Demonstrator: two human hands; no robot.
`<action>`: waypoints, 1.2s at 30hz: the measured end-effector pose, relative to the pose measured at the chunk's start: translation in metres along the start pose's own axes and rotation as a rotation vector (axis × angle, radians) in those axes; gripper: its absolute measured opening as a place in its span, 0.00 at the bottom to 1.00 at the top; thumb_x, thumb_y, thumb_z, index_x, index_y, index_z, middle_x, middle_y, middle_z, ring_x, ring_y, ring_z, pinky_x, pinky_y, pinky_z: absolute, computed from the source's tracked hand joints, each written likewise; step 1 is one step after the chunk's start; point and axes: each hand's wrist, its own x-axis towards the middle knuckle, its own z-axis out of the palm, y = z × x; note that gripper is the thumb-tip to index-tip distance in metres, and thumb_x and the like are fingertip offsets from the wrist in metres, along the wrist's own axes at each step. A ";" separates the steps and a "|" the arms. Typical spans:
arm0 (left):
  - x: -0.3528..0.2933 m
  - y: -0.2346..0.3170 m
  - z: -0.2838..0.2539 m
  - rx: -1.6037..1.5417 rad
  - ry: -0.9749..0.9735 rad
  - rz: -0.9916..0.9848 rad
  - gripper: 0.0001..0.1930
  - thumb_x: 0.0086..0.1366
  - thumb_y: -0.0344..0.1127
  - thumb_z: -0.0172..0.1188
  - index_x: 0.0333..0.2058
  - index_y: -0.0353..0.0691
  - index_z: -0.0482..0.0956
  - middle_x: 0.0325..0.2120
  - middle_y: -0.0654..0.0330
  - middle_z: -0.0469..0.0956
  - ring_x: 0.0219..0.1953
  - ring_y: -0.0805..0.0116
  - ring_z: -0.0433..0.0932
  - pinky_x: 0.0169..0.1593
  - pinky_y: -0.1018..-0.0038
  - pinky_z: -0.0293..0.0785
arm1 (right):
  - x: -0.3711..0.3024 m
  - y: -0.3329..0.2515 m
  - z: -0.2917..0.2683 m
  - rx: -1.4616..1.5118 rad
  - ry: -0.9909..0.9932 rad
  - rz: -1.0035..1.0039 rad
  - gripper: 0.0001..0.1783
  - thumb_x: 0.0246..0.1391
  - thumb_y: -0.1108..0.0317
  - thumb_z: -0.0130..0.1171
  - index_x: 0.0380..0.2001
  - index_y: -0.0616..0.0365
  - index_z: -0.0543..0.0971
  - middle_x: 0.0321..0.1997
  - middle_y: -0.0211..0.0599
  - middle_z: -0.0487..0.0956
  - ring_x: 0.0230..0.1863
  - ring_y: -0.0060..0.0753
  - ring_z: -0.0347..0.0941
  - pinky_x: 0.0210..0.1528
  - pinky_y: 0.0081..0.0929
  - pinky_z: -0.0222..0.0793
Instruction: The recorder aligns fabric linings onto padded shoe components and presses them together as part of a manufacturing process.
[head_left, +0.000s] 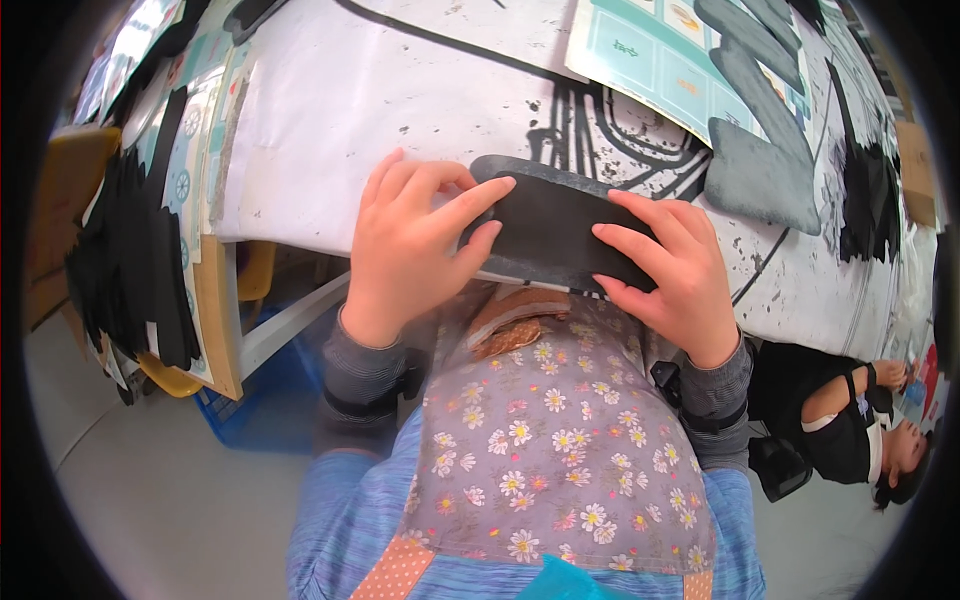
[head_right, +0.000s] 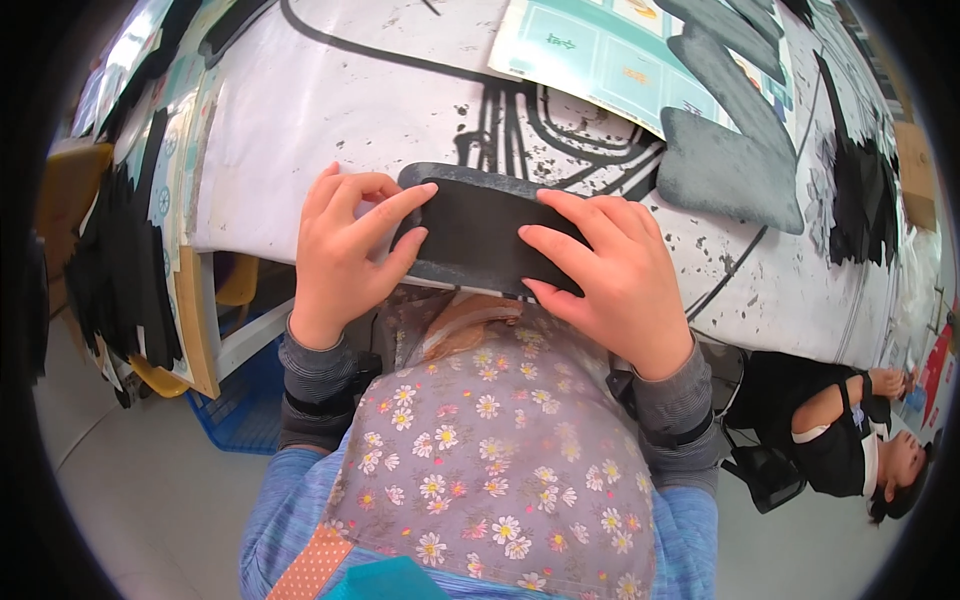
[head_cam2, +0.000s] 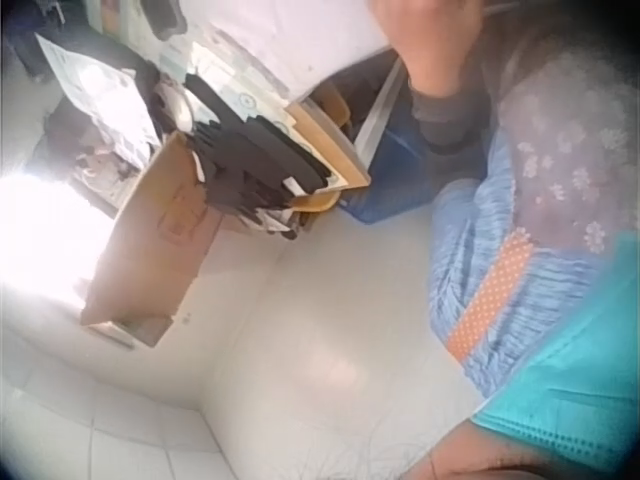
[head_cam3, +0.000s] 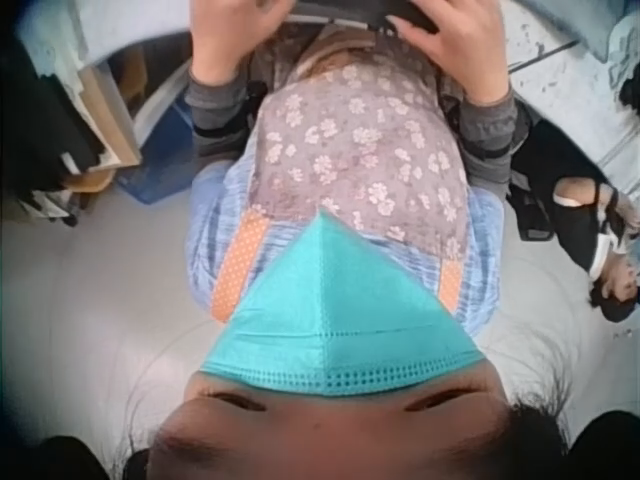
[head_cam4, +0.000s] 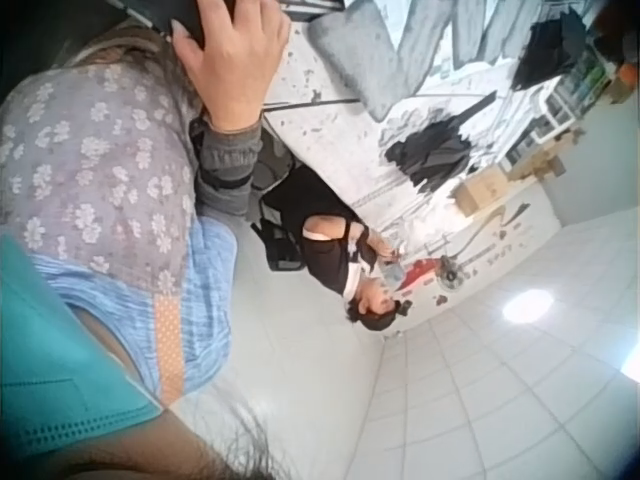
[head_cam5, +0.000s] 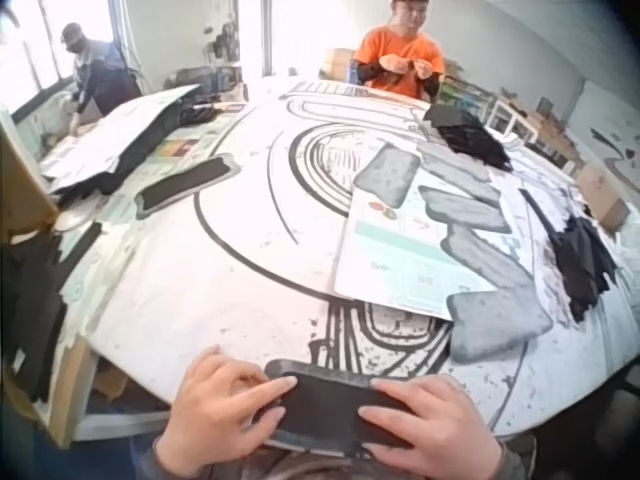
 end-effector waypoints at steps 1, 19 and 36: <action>0.001 0.001 0.000 0.015 -0.034 -0.002 0.20 0.52 0.32 0.70 0.47 0.52 0.87 0.37 0.64 0.77 0.39 0.61 0.75 0.64 0.47 0.65 | -0.001 -0.001 -0.003 0.004 -0.002 0.006 0.26 0.37 0.67 0.76 0.45 0.51 0.83 0.57 0.34 0.80 0.51 0.43 0.74 0.54 0.41 0.69; 0.007 0.006 -0.001 0.011 -0.141 -0.032 0.20 0.55 0.26 0.66 0.48 0.42 0.86 0.36 0.57 0.73 0.39 0.59 0.73 0.70 0.51 0.58 | -0.053 0.042 -0.012 0.289 0.139 0.139 0.30 0.40 0.59 0.78 0.48 0.52 0.80 0.58 0.34 0.77 0.56 0.45 0.71 0.61 0.41 0.66; 0.006 0.007 -0.001 -0.001 -0.165 -0.056 0.19 0.55 0.27 0.66 0.48 0.40 0.86 0.36 0.58 0.73 0.41 0.59 0.72 0.71 0.49 0.55 | -0.060 0.050 0.000 0.265 0.154 0.121 0.30 0.41 0.58 0.77 0.48 0.53 0.80 0.57 0.32 0.78 0.57 0.43 0.71 0.62 0.42 0.64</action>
